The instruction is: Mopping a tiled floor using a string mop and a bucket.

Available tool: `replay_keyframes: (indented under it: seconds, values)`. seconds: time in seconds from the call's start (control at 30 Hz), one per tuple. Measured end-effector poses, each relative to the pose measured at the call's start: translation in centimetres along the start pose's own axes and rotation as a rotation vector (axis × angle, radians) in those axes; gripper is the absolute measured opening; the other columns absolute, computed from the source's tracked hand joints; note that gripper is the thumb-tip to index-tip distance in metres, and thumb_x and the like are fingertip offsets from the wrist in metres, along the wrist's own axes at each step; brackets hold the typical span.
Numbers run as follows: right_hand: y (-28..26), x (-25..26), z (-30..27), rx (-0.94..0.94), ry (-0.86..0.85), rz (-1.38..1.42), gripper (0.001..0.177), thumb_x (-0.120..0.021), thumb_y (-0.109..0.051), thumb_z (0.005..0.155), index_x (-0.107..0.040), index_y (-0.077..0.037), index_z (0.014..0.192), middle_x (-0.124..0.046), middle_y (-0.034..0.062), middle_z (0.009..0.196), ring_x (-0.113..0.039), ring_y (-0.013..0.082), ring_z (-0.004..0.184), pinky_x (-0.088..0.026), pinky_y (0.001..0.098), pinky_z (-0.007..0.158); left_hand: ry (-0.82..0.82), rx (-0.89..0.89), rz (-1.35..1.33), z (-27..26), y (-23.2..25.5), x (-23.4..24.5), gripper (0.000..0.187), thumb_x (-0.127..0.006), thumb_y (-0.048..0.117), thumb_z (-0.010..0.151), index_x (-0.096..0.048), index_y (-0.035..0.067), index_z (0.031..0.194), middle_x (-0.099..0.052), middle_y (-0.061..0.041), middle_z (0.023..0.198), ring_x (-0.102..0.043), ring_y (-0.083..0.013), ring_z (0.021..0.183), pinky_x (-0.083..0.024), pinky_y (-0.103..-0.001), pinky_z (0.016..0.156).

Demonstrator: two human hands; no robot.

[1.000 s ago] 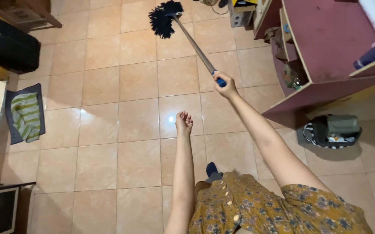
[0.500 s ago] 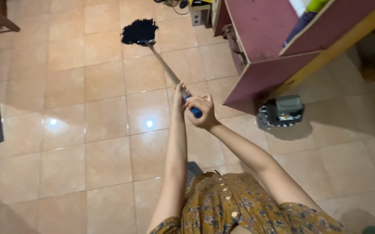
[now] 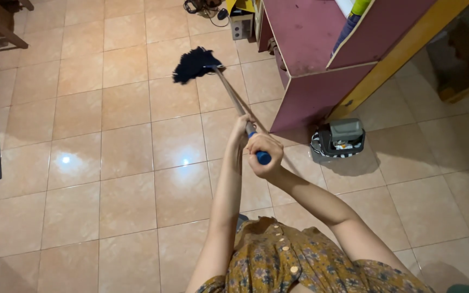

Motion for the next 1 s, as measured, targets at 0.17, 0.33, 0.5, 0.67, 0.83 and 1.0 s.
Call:
replay_keyframes:
  seconds: [0.17,0.33,0.5,0.67,0.83,1.0]
  values:
    - [3.3,-3.1,1.3,0.080,0.017,-0.018,0.012,-0.058,0.008,0.068,-0.052,-0.002,0.073,-0.061,0.0135,0.075,-0.063,0.0287,0.069,-0.053,0.0364,0.069,-0.095,0.097,0.017,2.6,2.2,2.1,0.006,-0.060,0.015,0.078,-0.059,0.010,0.081,-0.054,-0.003,0.060,-0.049,-0.0177,0.048,-0.041,-0.030,0.042]
    - [10.6,-7.5,2.9,0.230,0.019,-0.055,0.014,-0.059,0.006,0.065,-0.054,-0.003,0.074,-0.061,0.0131,0.074,-0.064,0.0309,0.068,-0.054,0.0378,0.066,0.032,0.053,0.037,4.6,7.7,5.4,0.028,-0.059,0.033,0.091,-0.066,0.006,0.094,-0.059,-0.004,0.063,-0.054,-0.0173,0.052,-0.044,-0.030,0.046]
    - [19.7,-11.5,5.1,0.192,0.009,-0.245,0.015,-0.065,0.002,0.067,-0.057,-0.008,0.076,-0.068,0.0106,0.081,-0.067,0.0304,0.076,-0.052,0.0395,0.071,0.195,-0.049,-0.037,4.3,10.1,13.4,0.055,-0.057,0.050,0.093,-0.049,0.023,0.140,-0.067,-0.006,0.116,-0.065,-0.0170,0.078,-0.052,-0.032,0.063]
    - [31.2,-12.1,2.6,-0.091,-0.053,-0.336,0.015,-0.065,0.001,0.073,-0.060,-0.004,0.087,-0.065,0.0104,0.086,-0.066,0.0322,0.085,-0.052,0.0392,0.078,0.254,-0.054,-0.008,2.8,12.6,18.6,0.061,-0.058,0.045,0.095,-0.045,0.017,0.147,-0.066,-0.009,0.128,-0.066,-0.0193,0.078,-0.044,-0.030,0.058]
    - [29.7,-14.7,2.0,-0.134,-0.070,-0.333,0.014,-0.063,0.000,0.070,-0.060,-0.008,0.082,-0.065,0.0078,0.085,-0.066,0.0300,0.085,-0.051,0.0390,0.079,0.299,-0.086,-0.112,3.5,15.8,16.6,0.064,-0.056,0.049,0.093,-0.047,0.012,0.144,-0.067,-0.007,0.126,-0.066,-0.0197,0.080,-0.043,-0.031,0.059]
    - [17.2,-16.1,6.8,-0.045,-0.003,-0.406,0.011,-0.063,-0.005,0.070,-0.058,-0.014,0.075,-0.068,0.0020,0.082,-0.068,0.0210,0.080,-0.037,0.0384,0.074,0.315,-0.094,-0.180,4.2,18.2,13.5,0.062,-0.064,0.052,0.090,-0.059,0.012,0.137,-0.068,-0.003,0.122,-0.066,-0.0164,0.094,-0.057,-0.034,0.075]
Point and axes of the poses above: each hand's wrist, its own z-axis towards the middle knuckle, its own x-axis out of the back of the hand, y = z × x, the point moved 7 cm from there along z, towards the middle knuckle
